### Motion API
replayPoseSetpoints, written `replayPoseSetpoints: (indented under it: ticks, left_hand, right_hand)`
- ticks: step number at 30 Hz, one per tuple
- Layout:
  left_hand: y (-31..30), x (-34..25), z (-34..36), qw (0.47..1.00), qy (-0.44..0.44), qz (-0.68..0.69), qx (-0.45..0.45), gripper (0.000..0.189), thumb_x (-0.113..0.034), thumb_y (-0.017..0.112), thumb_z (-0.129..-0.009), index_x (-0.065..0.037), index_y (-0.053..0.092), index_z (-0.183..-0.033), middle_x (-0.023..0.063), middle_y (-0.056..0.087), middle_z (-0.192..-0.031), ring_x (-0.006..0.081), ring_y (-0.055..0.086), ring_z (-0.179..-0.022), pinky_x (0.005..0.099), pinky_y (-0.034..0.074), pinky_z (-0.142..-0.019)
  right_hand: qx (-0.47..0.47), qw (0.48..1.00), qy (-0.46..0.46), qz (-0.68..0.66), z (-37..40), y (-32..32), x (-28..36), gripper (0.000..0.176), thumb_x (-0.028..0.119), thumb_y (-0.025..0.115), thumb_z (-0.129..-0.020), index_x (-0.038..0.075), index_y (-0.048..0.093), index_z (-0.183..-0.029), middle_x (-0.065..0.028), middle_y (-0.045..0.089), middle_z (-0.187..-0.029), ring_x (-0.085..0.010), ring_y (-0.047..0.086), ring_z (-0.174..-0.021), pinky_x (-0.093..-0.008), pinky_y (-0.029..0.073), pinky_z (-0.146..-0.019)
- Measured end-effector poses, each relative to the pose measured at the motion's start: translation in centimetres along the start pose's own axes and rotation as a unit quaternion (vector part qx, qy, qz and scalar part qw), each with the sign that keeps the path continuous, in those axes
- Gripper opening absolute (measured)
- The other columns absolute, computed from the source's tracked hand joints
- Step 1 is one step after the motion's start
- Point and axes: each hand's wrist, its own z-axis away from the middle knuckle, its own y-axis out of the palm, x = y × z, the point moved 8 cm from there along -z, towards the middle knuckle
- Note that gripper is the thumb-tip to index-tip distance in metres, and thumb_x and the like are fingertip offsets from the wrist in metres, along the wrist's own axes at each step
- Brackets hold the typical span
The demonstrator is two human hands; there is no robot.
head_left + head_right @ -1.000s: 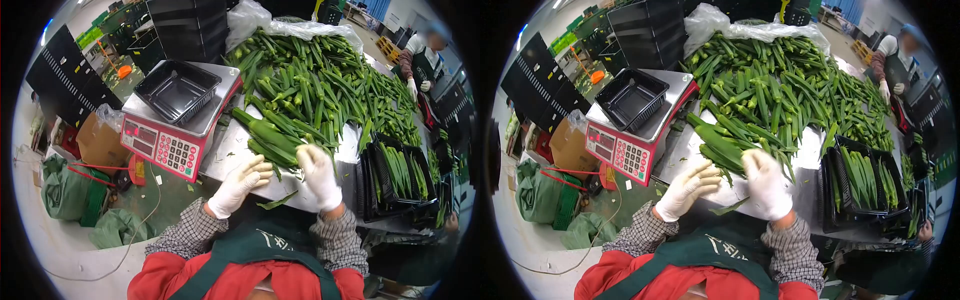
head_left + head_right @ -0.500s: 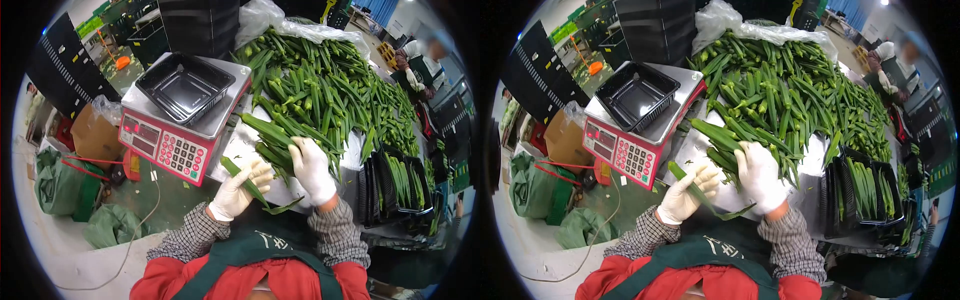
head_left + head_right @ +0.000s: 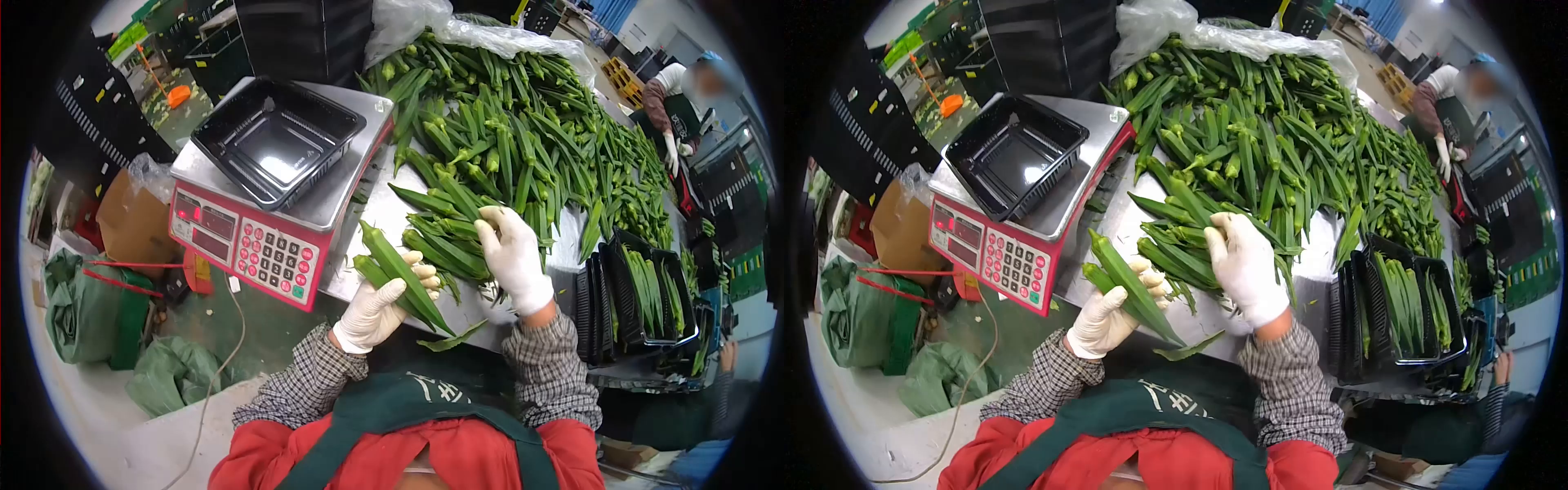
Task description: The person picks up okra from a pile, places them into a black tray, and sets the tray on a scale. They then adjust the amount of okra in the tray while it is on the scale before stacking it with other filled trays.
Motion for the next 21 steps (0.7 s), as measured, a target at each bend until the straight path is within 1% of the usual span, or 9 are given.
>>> replayPoseSetpoints:
  ticks: [1, 3, 5, 7, 10, 13, 15, 17, 21]
  left_hand:
    - [0.0, 0.1, 0.0, 1.000, 0.011, 0.013, -0.009, 0.051, -0.017, 0.065, -0.087, -0.003, 0.043, -0.131, 0.0131, 0.056, -0.118, 0.0280, 0.054, -0.113, 0.0451, 0.042, -0.100]
    - [0.4, -0.2, -0.4, 0.999, 0.030, 0.035, -0.023, 0.054, -0.016, 0.066, -0.086, -0.002, 0.041, -0.131, 0.0139, 0.055, -0.117, 0.0281, 0.055, -0.112, 0.0423, 0.043, -0.101]
    - [-0.7, 0.1, -0.8, 0.998, 0.032, 0.027, -0.042, 0.050, -0.014, 0.066, -0.086, -0.002, 0.043, -0.129, 0.0118, 0.058, -0.110, 0.0263, 0.056, -0.107, 0.0415, 0.045, -0.097]
    - [-0.5, 0.2, -0.9, 0.999, 0.003, 0.045, -0.014, 0.043, -0.011, 0.063, -0.087, -0.003, 0.046, -0.126, 0.0111, 0.059, -0.105, 0.0254, 0.059, -0.102, 0.0427, 0.048, -0.092]
    - [-0.2, -0.1, -0.4, 0.998, -0.001, 0.062, -0.030, 0.039, -0.010, 0.061, -0.087, -0.003, 0.048, -0.123, 0.0109, 0.060, -0.103, 0.0252, 0.060, -0.099, 0.0435, 0.050, -0.089]
    - [-0.2, -0.3, -0.3, 0.998, 0.005, 0.054, -0.042, 0.042, -0.013, 0.062, -0.088, -0.002, 0.047, -0.125, 0.0110, 0.059, -0.104, 0.0254, 0.059, -0.100, 0.0436, 0.050, -0.091]
    - [-0.2, -0.1, 0.0, 0.997, -0.016, 0.061, -0.034, 0.045, -0.015, 0.062, -0.088, -0.002, 0.045, -0.127, 0.0128, 0.059, -0.108, 0.0264, 0.059, -0.103, 0.0435, 0.051, -0.090]
    - [-0.1, 0.0, 0.1, 0.995, -0.052, 0.082, -0.016, 0.048, -0.017, 0.062, -0.089, -0.001, 0.043, -0.130, 0.0149, 0.058, -0.114, 0.0280, 0.058, -0.106, 0.0437, 0.052, -0.089]
    - [1.3, 1.0, 0.5, 0.979, -0.140, 0.147, 0.038, 0.051, -0.020, 0.060, -0.090, 0.000, 0.039, -0.133, 0.0205, 0.053, -0.124, 0.0319, 0.057, -0.112, 0.0424, 0.054, -0.086]
  right_hand:
    - [-0.032, 0.998, -0.036, -0.034, 0.7, -0.9, 1.9, 0.015, 0.011, 0.066, -0.078, 0.005, 0.062, -0.092, -0.0122, 0.060, -0.080, -0.0288, 0.061, -0.071, -0.0364, 0.050, -0.065]
    - [0.039, 0.993, -0.088, -0.065, 2.8, -0.3, 5.3, 0.015, 0.010, 0.067, -0.078, 0.006, 0.062, -0.092, -0.0109, 0.061, -0.082, -0.0280, 0.062, -0.072, -0.0354, 0.050, -0.065]
    - [0.181, 0.977, -0.108, -0.036, 5.1, 1.3, 7.4, 0.015, 0.010, 0.067, -0.078, 0.007, 0.063, -0.092, -0.0101, 0.062, -0.081, -0.0277, 0.063, -0.073, -0.0347, 0.051, -0.065]
    - [0.062, 0.988, -0.100, -0.096, 4.8, -0.1, 5.7, 0.023, 0.015, 0.070, -0.076, 0.003, 0.062, -0.095, -0.0106, 0.059, -0.083, -0.0280, 0.061, -0.075, -0.0363, 0.050, -0.067]
    - [0.096, 0.988, -0.051, 0.111, 4.5, 0.8, 2.7, 0.027, 0.016, 0.069, -0.077, 0.002, 0.061, -0.099, -0.0121, 0.057, -0.088, -0.0300, 0.060, -0.079, -0.0373, 0.050, -0.069]
    - [0.116, 0.983, -0.058, 0.132, 3.9, 0.7, 1.4, 0.027, 0.014, 0.069, -0.076, 0.002, 0.061, -0.099, -0.0121, 0.057, -0.088, -0.0300, 0.060, -0.079, -0.0372, 0.050, -0.069]
    - [0.054, 0.997, -0.049, 0.022, 2.7, -2.2, 0.5, 0.025, 0.004, 0.067, -0.076, 0.002, 0.061, -0.100, -0.0125, 0.057, -0.092, -0.0280, 0.060, -0.078, -0.0348, 0.050, -0.071]
    - [0.047, 0.996, 0.043, -0.059, 1.7, -4.7, 0.9, 0.028, -0.003, 0.065, -0.075, 0.003, 0.061, -0.102, -0.0132, 0.057, -0.094, -0.0290, 0.060, -0.080, -0.0341, 0.050, -0.072]
    - [0.049, 0.972, -0.221, 0.064, 3.0, -2.9, 7.1, 0.039, -0.003, 0.066, -0.066, 0.006, 0.062, -0.103, -0.0148, 0.059, -0.105, -0.0317, 0.060, -0.088, -0.0396, 0.050, -0.077]
